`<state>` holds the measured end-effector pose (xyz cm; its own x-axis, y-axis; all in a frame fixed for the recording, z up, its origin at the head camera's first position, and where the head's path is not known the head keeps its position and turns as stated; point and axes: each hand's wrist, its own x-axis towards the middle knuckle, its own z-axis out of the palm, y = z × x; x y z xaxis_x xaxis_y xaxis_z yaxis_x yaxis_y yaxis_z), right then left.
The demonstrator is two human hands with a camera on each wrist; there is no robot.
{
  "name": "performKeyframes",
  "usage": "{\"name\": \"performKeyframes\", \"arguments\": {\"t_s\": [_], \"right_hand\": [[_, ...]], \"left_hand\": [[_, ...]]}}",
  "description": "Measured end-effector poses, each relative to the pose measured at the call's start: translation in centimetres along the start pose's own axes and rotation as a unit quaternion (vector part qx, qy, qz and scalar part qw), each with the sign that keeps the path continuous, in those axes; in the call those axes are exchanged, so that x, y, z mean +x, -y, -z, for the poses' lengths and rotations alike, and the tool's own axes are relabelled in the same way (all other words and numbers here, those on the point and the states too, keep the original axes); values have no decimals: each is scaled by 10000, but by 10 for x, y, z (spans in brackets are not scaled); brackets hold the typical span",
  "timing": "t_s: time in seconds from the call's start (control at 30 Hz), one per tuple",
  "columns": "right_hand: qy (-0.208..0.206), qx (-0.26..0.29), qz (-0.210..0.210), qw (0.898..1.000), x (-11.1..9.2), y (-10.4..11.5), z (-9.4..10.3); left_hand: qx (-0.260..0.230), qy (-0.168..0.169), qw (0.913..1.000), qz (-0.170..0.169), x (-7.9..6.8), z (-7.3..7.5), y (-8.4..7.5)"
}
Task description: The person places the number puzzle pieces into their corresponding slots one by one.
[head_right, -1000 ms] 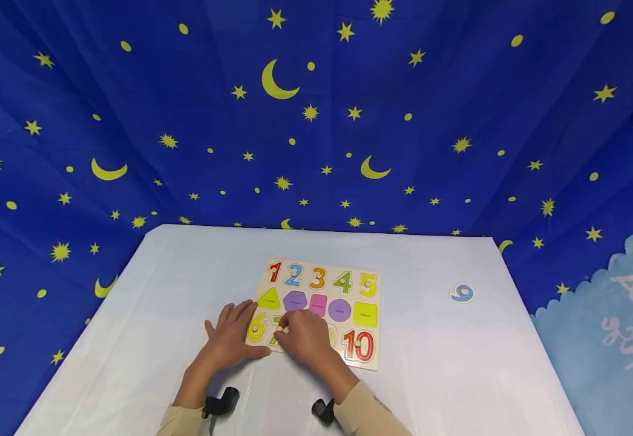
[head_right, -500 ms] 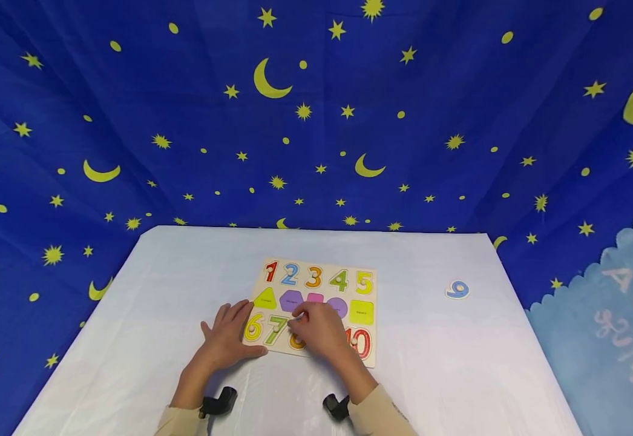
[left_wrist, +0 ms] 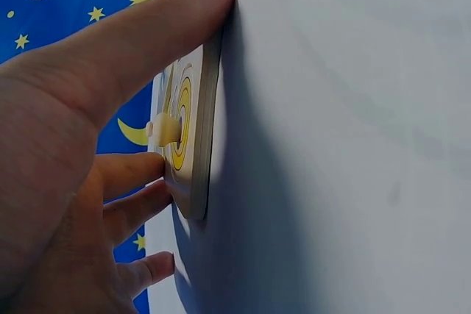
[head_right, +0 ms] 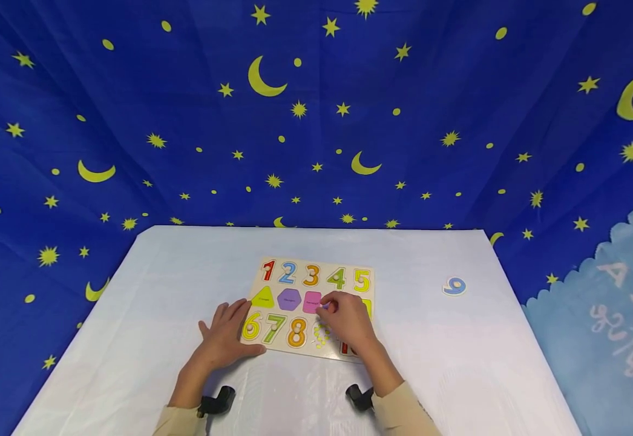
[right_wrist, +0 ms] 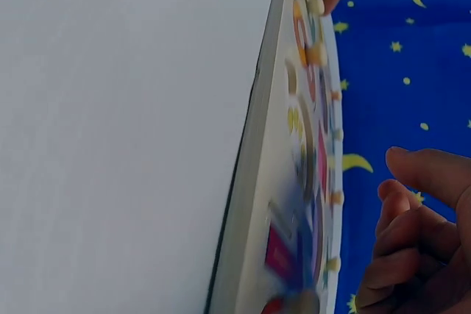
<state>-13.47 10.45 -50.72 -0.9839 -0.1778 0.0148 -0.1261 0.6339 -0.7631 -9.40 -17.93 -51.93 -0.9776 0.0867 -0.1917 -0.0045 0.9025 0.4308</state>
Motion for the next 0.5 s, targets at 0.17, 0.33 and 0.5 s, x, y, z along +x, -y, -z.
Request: {"name": "performKeyframes", "arguments": {"t_s": [0.17, 0.33, 0.5], "right_hand": [[-39, 99, -148, 9998, -1, -11, 5], [-151, 55, -316, 9994, -3, -22, 13], [-262, -28, -555, 9981, -3, -31, 21]], "left_hand": [[22, 8, 10000, 5, 0, 0, 0], [131, 14, 9999, 8, 1, -1, 1], [105, 74, 9999, 29, 1, -1, 1]]}}
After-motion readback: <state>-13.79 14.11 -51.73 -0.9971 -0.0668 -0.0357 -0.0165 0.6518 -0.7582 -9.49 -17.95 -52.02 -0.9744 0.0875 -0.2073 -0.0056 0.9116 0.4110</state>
